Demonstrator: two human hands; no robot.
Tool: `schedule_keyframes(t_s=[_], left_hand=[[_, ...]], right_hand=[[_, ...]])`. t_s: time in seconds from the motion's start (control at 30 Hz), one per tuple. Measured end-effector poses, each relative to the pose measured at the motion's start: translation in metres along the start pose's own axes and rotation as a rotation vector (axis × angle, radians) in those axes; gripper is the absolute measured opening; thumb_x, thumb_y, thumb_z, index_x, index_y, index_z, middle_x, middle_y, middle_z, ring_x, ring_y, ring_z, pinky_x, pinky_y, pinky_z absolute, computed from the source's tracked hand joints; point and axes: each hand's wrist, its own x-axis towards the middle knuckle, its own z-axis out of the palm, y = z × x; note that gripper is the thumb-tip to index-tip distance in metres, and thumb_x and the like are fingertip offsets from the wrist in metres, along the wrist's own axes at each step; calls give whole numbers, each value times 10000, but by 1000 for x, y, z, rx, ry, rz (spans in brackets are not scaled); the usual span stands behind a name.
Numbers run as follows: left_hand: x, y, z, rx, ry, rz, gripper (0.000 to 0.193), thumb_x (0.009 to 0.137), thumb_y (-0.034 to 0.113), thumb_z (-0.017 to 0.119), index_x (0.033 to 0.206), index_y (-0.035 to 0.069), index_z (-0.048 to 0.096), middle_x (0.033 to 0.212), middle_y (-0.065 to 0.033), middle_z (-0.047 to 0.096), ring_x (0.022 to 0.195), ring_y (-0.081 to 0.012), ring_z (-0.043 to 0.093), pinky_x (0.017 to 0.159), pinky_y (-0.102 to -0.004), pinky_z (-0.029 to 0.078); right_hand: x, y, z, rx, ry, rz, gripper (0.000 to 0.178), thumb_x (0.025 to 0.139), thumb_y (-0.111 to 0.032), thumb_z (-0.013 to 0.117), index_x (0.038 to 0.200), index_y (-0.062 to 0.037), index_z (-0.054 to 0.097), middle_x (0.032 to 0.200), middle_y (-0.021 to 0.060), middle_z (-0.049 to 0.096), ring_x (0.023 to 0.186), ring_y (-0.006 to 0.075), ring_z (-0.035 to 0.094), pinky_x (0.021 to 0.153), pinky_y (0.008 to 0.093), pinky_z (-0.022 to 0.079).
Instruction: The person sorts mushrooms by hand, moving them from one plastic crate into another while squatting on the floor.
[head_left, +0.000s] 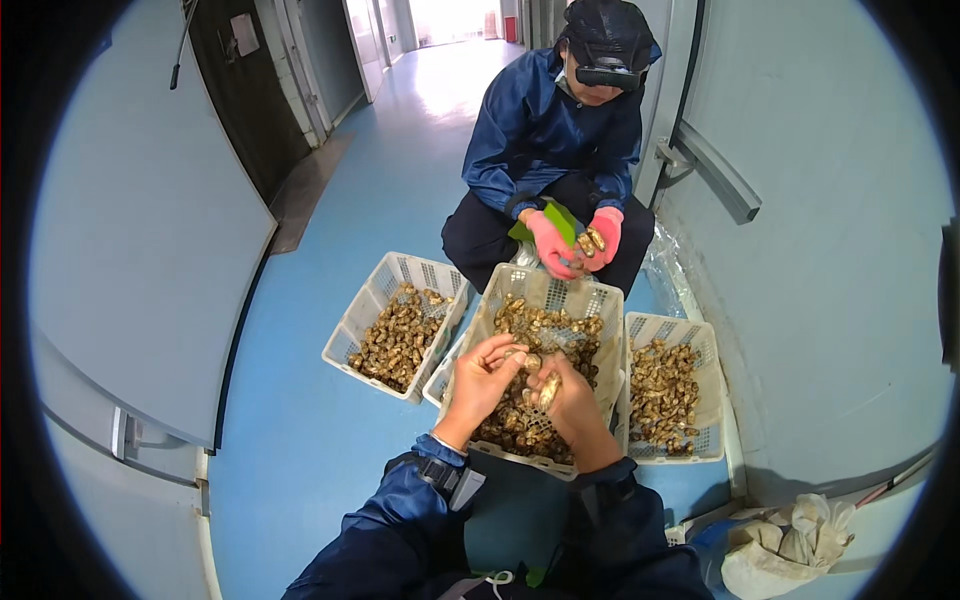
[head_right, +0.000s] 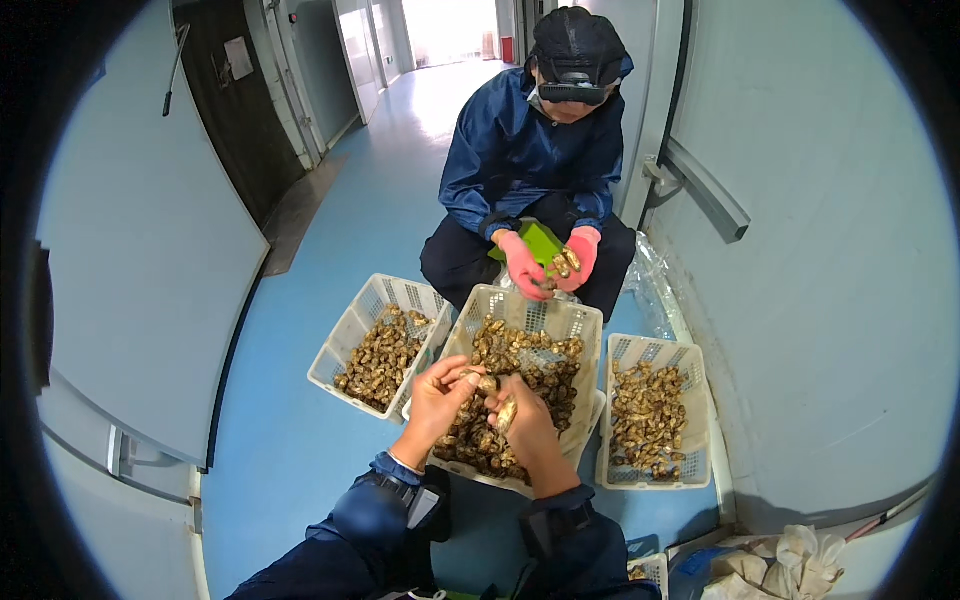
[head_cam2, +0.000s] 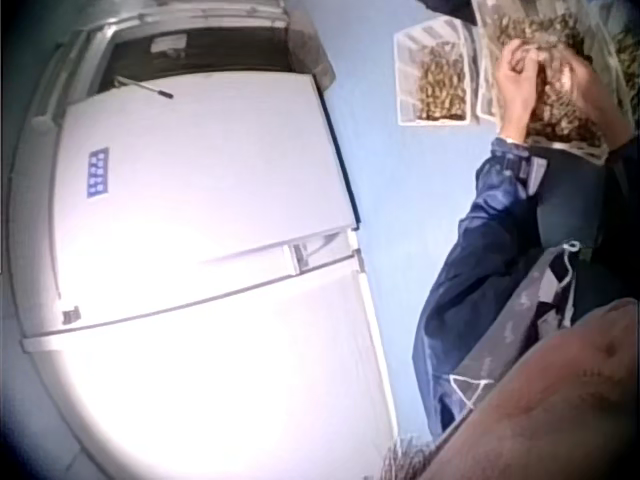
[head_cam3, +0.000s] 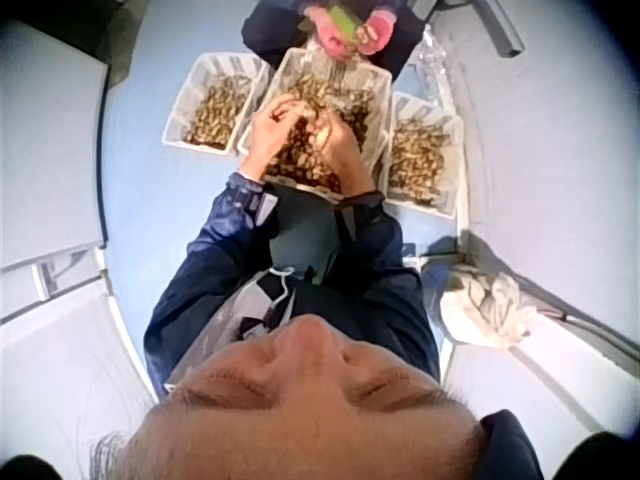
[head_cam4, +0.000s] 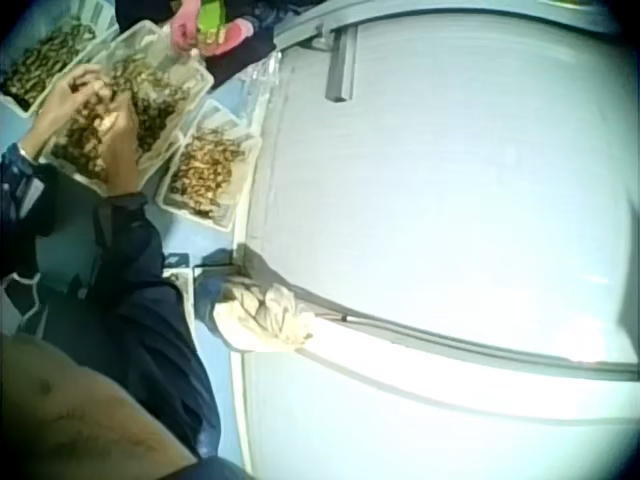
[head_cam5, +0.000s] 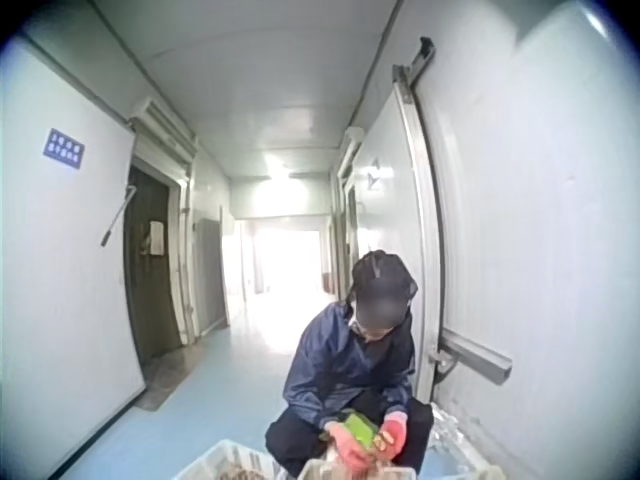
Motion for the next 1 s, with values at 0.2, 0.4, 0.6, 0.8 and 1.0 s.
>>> schedule_keyframes(t_s=[0.2,0.4,0.6,0.8,1.0], left_hand=[[1,-8,-7,-560,124,-503,126,925,82,548,1048,54,535,854,-20,569,748,-122,598,633,-244,534],[-19,-6,33,-77,-192,-320,310,863,124,666,1133,54,531,833,24,545,699,-58,506,556,-200,429],[-15,-15,36,344,-12,98,337,807,89,704,1112,-17,605,786,-26,555,718,-92,507,670,-249,438],[-7,-21,19,349,-85,93,299,811,105,709,1072,-19,636,783,-35,560,726,-102,524,706,-259,439],[-3,-5,12,41,-98,-252,292,881,186,667,1107,9,612,884,9,600,608,-46,509,536,-202,435]], right_hand=[[11,-3,-10,207,-62,-220,150,965,-187,479,1052,-68,505,1002,37,528,1024,212,551,853,322,425],[9,-3,-7,149,52,-316,128,961,-123,490,1058,-40,493,1011,68,565,1031,223,578,853,324,453],[3,-3,-8,50,11,-238,143,945,-123,530,1034,-11,528,1038,92,589,943,164,582,802,283,481],[-2,-3,-11,-147,19,-206,193,951,-156,514,1061,0,539,991,53,566,945,142,564,804,275,488],[5,-23,-30,-170,211,-75,240,968,-217,490,1080,-8,526,921,54,617,853,127,591,746,272,486]])
